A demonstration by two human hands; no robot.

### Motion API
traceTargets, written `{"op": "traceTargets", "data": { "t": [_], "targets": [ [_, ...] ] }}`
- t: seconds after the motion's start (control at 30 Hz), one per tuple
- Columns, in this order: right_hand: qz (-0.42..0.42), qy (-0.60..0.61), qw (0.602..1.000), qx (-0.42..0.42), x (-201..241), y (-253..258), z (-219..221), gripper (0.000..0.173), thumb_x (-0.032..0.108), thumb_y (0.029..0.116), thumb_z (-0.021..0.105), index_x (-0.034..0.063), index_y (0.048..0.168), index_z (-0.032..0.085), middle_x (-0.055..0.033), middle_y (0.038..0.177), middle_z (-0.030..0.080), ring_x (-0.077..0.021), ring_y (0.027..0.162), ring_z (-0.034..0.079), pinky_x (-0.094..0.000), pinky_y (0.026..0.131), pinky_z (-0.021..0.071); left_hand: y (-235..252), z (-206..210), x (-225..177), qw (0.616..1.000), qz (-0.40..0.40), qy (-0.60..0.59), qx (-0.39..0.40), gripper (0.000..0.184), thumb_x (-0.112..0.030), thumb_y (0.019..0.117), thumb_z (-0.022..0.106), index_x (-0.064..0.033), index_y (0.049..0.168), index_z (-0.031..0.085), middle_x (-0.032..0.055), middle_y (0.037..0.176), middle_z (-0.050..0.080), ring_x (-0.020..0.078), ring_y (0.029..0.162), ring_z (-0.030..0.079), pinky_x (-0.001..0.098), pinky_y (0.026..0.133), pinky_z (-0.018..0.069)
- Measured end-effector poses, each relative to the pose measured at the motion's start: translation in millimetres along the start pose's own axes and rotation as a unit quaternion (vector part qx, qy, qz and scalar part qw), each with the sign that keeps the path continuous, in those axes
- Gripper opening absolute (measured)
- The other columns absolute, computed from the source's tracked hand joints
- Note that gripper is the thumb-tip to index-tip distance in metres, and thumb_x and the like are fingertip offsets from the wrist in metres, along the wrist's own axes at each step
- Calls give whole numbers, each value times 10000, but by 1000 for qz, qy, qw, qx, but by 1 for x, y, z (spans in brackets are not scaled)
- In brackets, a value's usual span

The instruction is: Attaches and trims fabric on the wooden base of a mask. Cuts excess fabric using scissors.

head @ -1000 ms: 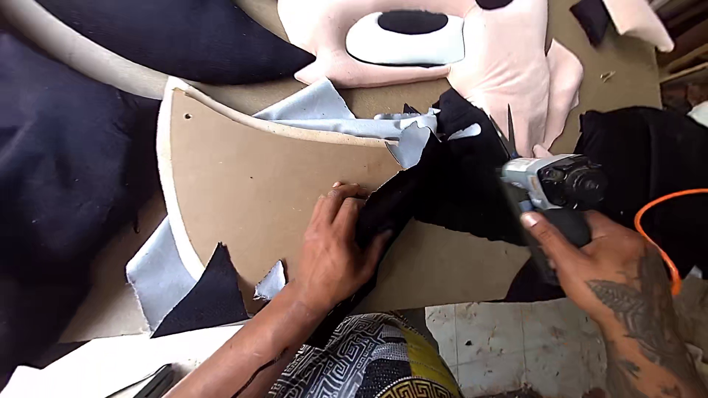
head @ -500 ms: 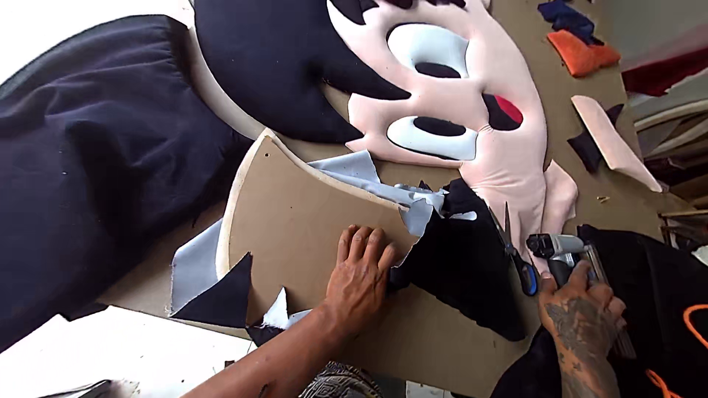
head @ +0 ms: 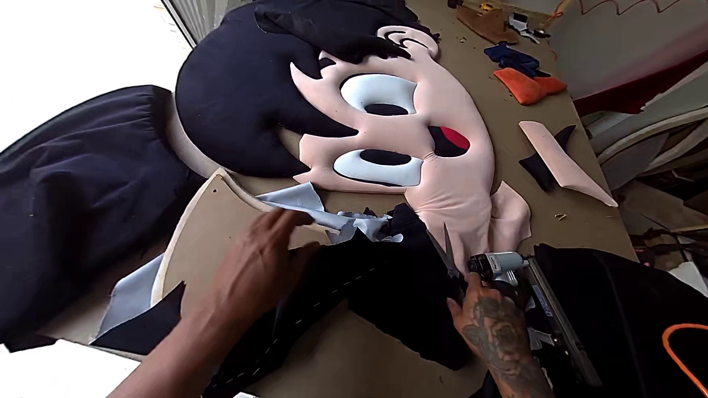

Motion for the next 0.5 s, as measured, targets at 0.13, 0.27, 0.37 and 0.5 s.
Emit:
{"op": "traceTargets", "data": {
  "t": [0.13, 0.27, 0.37, 0.5],
  "targets": [
    [-1, 11, 1000, -14, -15, 2, 7, 731, 553, 728, 777, 202, 1359, 664, -174, 1079, 748, -420, 949, 716, -639, 757, 557, 3, 53, -100, 978, 203, 20, 50, 508, -421, 943, 687, -349, 1433, 577, -10, 1536, 507, 225, 1486, 391, 485, 1196, 382],
    [-11, -1, 998, -57, -19, 4, 12, 672, 564, 678, 796, 198, 1238, 737, -131, 1018, 763, -370, 887, 732, -613, 689, 558, 20, 114, -127, 942, 271, 95, 172, 638, -369, 949, 700, -406, 1535, 450, -2, 1616, 426, 281, 1510, 351, 595, 1199, 294],
    [-30, 24, 998, -50, -26, 4, 13, 601, 550, 700, 785, 181, 1174, 761, -115, 1117, 743, -364, 947, 721, -617, 719, 557, 22, 124, -121, 956, 196, 113, 187, 422, -272, 997, 629, -264, 1417, 600, 64, 1244, 673, 272, 1076, 663, 483, 891, 544],
    [-75, 65, 994, -40, -41, -11, 1, 632, 535, 747, 738, 156, 1253, 744, -140, 1096, 732, -350, 914, 720, -597, 713, 567, -9, 124, -112, 981, 117, 120, 96, 256, -189, 1015, 519, -172, 1163, 728, 74, 999, 722, 276, 882, 702, 467, 780, 571]
  ]
}}
Point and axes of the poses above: each hand's wrist, its own y-axis towards the middle knuckle, its own z-axis out of the palm, x = y × z, the point moved 10 cm from there along y, towards the middle knuckle
